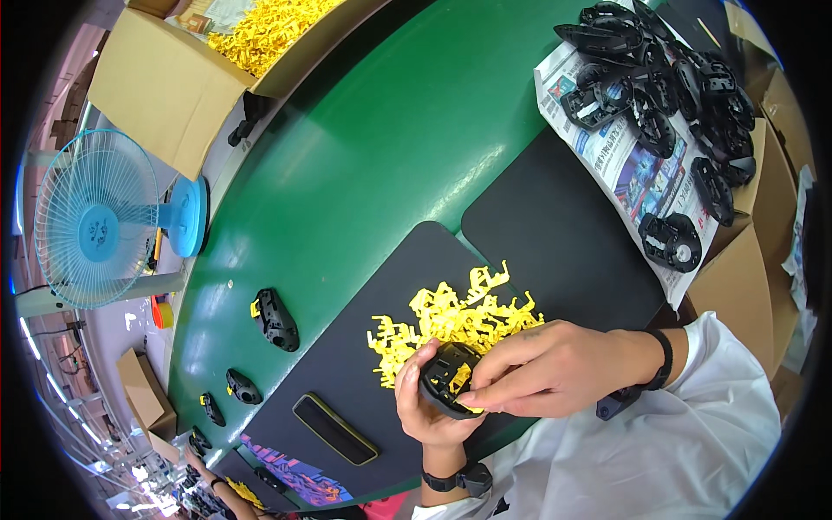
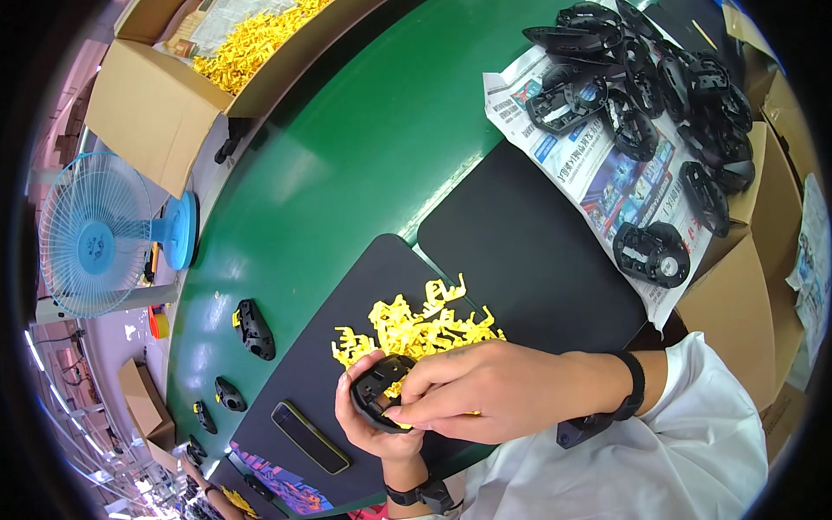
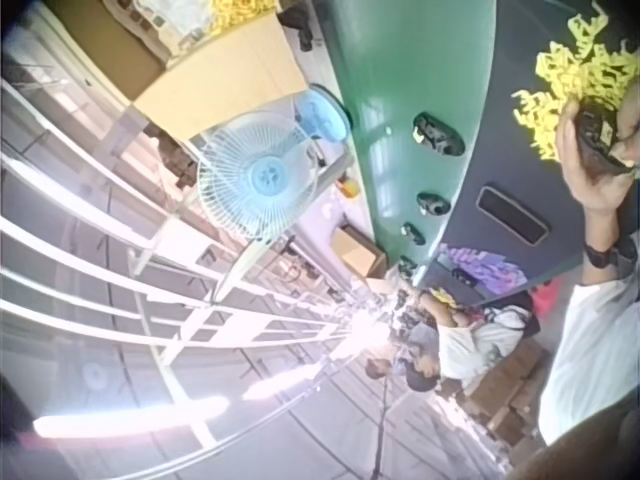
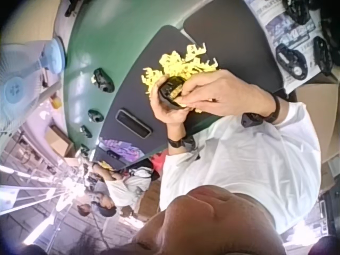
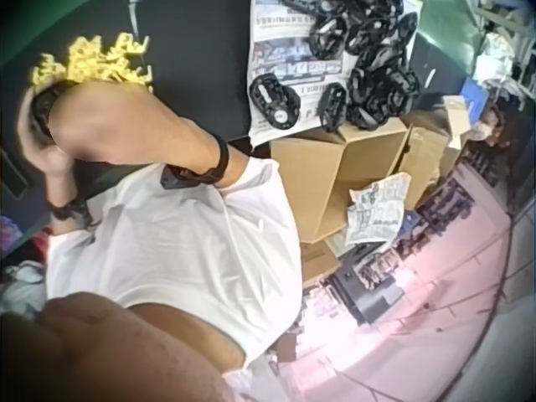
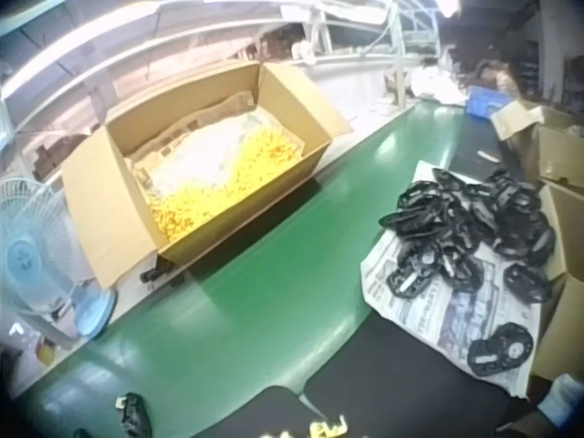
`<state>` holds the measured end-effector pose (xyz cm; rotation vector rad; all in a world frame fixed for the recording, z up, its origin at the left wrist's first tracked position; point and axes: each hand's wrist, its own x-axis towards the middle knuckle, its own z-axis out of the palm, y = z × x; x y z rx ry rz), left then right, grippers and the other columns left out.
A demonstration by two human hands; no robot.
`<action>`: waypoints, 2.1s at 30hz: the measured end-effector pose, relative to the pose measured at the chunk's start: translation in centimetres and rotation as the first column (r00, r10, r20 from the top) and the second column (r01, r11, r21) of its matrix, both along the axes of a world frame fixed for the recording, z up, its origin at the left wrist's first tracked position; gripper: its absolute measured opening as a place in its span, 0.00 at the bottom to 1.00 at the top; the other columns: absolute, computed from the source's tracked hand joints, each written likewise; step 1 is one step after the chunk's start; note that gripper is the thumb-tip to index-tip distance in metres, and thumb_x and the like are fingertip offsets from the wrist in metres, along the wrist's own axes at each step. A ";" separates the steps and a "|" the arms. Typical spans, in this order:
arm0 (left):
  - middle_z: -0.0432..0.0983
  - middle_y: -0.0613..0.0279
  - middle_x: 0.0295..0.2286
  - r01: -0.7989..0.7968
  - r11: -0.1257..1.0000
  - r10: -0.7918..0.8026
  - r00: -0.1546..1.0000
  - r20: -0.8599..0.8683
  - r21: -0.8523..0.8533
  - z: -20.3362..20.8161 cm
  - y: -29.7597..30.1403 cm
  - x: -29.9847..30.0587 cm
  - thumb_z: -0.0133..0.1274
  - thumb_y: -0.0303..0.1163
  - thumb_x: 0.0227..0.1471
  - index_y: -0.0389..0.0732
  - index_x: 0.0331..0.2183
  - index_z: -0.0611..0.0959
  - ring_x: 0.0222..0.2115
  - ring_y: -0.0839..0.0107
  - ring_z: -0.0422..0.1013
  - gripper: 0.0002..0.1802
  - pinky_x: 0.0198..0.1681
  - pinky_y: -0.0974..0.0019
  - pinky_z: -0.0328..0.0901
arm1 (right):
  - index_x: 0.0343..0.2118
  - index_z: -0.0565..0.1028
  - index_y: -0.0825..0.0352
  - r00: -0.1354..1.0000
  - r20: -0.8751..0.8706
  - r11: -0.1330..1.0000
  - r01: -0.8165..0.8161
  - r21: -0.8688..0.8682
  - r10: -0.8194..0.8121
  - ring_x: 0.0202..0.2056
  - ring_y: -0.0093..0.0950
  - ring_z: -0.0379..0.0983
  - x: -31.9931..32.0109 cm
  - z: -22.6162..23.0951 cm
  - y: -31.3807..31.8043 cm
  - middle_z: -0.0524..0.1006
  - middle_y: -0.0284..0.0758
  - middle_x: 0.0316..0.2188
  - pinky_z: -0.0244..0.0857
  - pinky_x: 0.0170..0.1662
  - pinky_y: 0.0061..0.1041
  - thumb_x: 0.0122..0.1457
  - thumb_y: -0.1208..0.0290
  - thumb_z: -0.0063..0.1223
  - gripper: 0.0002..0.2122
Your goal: Assemble small plastic components into electronic device housings at a factory workstation.
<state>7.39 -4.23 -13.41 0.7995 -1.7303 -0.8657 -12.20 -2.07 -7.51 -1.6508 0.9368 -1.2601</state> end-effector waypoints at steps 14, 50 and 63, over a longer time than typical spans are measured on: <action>0.66 0.45 0.49 -0.023 0.999 0.023 1.000 0.012 0.038 0.9 0.0 0.0 0.63 0.45 0.48 0.40 0.58 0.60 0.48 0.50 0.69 0.43 0.50 0.51 0.67 | 0.46 0.76 0.61 0.974 -0.221 0.980 0.001 -0.197 -0.045 0.31 0.27 0.74 0.1 -0.4 0.7 0.73 0.29 0.37 0.71 0.32 0.21 0.52 0.76 0.54 0.16; 0.63 0.47 0.56 0.383 0.595 -0.069 0.900 -0.430 0.707 -3.1 -19.1 4.3 0.44 0.43 0.62 0.42 0.62 0.57 0.55 0.58 0.63 0.32 0.58 0.61 0.59 | 0.45 0.77 0.61 0.354 -0.872 0.783 0.620 -0.052 -0.338 0.46 0.32 0.71 -15.8 1.1 10.5 0.76 0.31 0.46 0.66 0.49 0.30 0.44 0.68 0.64 0.21; 0.65 0.50 0.54 -0.080 0.991 0.131 0.799 0.587 -0.112 1.4 -18.2 0.0 0.59 0.31 0.48 0.38 0.53 0.72 0.54 0.55 0.63 0.29 0.57 0.58 0.58 | 0.51 0.71 0.68 0.530 -0.654 0.698 0.716 0.005 -0.540 0.35 0.41 0.73 -13.2 2.0 7.0 0.77 0.44 0.36 0.66 0.39 0.31 0.48 0.82 0.47 0.23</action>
